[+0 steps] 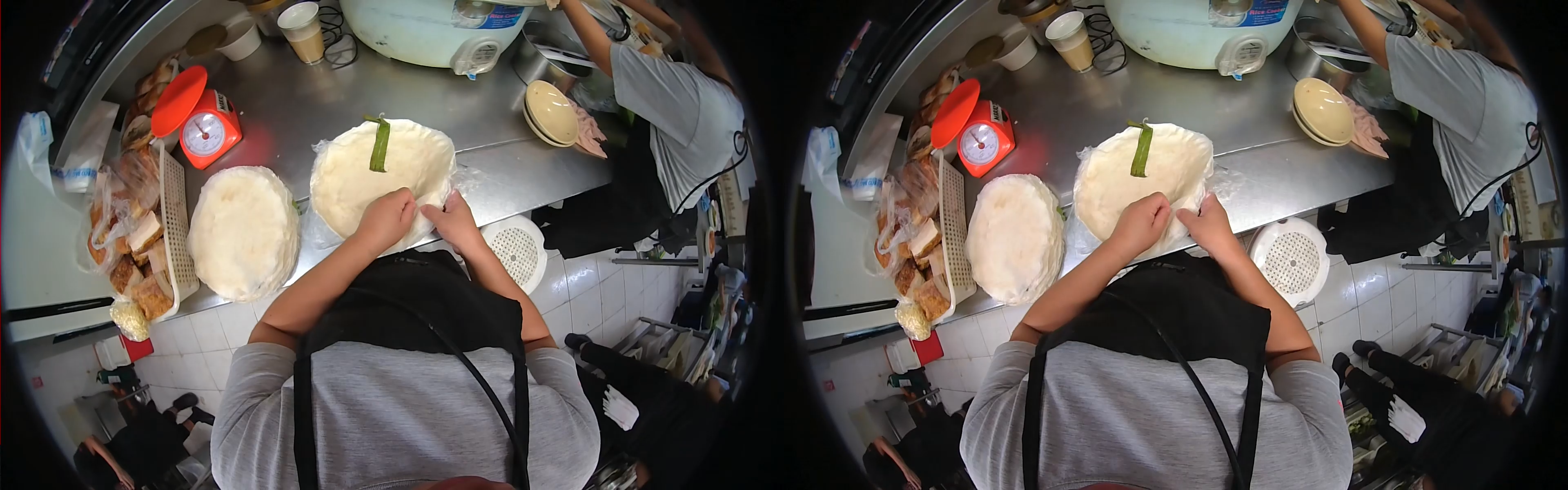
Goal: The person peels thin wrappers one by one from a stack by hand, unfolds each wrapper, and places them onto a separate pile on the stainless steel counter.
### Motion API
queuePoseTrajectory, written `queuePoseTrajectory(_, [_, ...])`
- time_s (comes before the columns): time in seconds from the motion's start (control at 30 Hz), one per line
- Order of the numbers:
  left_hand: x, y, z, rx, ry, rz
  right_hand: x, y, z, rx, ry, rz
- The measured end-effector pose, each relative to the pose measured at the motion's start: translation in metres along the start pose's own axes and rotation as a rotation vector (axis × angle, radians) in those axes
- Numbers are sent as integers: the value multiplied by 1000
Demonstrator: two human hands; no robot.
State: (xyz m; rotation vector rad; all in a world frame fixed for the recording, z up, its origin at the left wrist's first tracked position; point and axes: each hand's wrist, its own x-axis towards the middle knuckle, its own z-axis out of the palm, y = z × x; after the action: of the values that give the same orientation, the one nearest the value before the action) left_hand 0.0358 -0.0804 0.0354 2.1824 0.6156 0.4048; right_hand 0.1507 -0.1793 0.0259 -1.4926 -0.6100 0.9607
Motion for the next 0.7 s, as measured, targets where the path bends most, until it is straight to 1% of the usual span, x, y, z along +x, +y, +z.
queuePoseTrajectory(0.07, [2, 0, 2, 144, 77, 136, -1, -1, -2, -91, 2, -14])
queuePoseTrajectory(0.1, [2, 4, 2, 116, 69, 139, -2, -1, -3, -137, 4, -19])
queuePoseTrajectory(0.2, [3, 12, 4, 65, 43, 132, 0, 6, 3, 65, -9, -151])
queuePoseTrajectory(0.3, [5, 7, 13, 98, 6, 110, -5, 0, 0, 117, -26, -51])
queuePoseTrajectory(0.4, [9, 6, 14, 176, -46, 77, -6, 0, -4, 46, -46, 11])
queuePoseTrajectory(0.47, [13, 8, 8, 248, -65, 47, -6, 3, -6, 31, -21, -15])
queuePoseTrajectory(0.5, [14, 8, 6, 269, -51, 57, -7, 5, -7, 24, -8, -29])
queuePoseTrajectory(0.6, [16, 4, 1, 325, -15, 76, -7, 6, -12, -214, 25, 7])
queuePoseTrajectory(0.7, [17, -2, 2, 319, 3, 93, -5, 6, -12, -188, 33, 128])
